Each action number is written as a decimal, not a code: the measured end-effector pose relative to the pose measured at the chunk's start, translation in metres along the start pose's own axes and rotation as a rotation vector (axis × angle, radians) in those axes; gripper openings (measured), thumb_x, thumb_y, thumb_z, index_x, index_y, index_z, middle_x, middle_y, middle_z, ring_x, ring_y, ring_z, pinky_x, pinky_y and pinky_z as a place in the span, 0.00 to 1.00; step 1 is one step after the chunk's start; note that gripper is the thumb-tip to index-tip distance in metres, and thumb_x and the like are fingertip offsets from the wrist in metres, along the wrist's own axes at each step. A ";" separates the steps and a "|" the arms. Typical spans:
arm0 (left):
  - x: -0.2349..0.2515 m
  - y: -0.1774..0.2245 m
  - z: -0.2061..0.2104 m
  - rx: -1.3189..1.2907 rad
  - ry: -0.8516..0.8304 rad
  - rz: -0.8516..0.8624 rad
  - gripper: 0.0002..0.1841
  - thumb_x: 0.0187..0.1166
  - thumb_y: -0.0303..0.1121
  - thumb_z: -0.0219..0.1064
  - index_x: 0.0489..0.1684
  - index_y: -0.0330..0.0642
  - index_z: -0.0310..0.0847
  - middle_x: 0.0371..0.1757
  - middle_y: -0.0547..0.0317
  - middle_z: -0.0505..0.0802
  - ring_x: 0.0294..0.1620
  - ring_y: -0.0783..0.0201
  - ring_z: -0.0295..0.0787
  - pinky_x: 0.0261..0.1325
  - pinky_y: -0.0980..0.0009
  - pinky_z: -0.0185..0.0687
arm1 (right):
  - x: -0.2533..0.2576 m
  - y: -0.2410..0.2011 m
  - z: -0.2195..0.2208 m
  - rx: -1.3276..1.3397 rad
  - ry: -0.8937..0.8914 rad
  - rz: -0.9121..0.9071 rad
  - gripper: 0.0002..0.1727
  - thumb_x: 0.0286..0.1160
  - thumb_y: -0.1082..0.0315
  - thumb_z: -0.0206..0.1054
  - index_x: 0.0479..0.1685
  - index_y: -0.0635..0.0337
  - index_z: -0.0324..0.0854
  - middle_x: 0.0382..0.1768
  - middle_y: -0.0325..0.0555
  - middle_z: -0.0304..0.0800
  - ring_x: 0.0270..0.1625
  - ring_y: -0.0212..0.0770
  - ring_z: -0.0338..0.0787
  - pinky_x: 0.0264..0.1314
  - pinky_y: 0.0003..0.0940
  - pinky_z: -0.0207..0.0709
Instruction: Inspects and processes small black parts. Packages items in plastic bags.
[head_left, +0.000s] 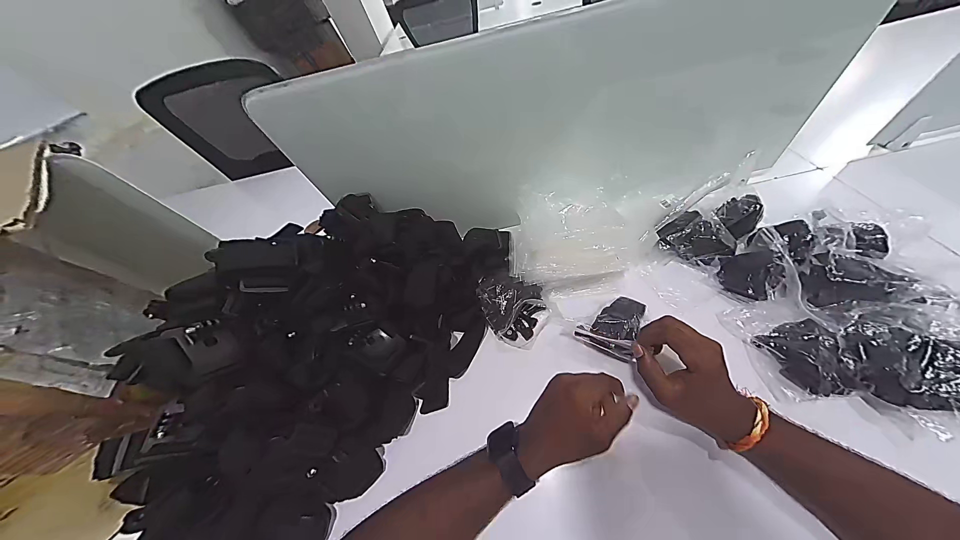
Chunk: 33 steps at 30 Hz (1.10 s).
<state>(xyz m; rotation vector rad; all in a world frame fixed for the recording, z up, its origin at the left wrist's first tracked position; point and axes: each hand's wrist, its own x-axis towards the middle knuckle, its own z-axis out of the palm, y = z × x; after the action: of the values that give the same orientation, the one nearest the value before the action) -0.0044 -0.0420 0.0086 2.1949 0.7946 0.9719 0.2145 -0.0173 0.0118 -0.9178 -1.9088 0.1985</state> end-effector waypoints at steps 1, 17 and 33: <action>0.003 -0.002 -0.003 -0.097 0.027 -0.108 0.14 0.85 0.35 0.63 0.38 0.33 0.89 0.22 0.58 0.88 0.20 0.72 0.80 0.27 0.74 0.80 | -0.001 -0.002 0.002 0.024 -0.017 0.018 0.10 0.78 0.66 0.63 0.35 0.63 0.83 0.35 0.47 0.88 0.39 0.32 0.87 0.42 0.24 0.82; 0.016 -0.007 -0.015 -0.568 0.066 -0.457 0.06 0.83 0.26 0.67 0.37 0.33 0.85 0.26 0.62 0.94 0.23 0.76 0.88 0.28 0.78 0.84 | -0.006 -0.011 0.003 -0.049 -0.266 -0.043 0.18 0.83 0.52 0.62 0.51 0.58 0.85 0.36 0.44 0.90 0.35 0.38 0.86 0.40 0.36 0.81; 0.007 -0.014 -0.006 -0.239 0.007 -0.283 0.07 0.76 0.29 0.71 0.33 0.34 0.91 0.24 0.61 0.91 0.22 0.78 0.82 0.30 0.80 0.80 | -0.007 -0.011 0.005 0.069 -0.333 0.111 0.12 0.80 0.58 0.65 0.40 0.57 0.88 0.31 0.41 0.85 0.30 0.29 0.78 0.32 0.24 0.72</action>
<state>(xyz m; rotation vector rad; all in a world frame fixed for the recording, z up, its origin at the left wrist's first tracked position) -0.0095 -0.0268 0.0051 1.8190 0.9126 0.8824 0.2062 -0.0288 0.0096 -0.9916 -2.1396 0.5072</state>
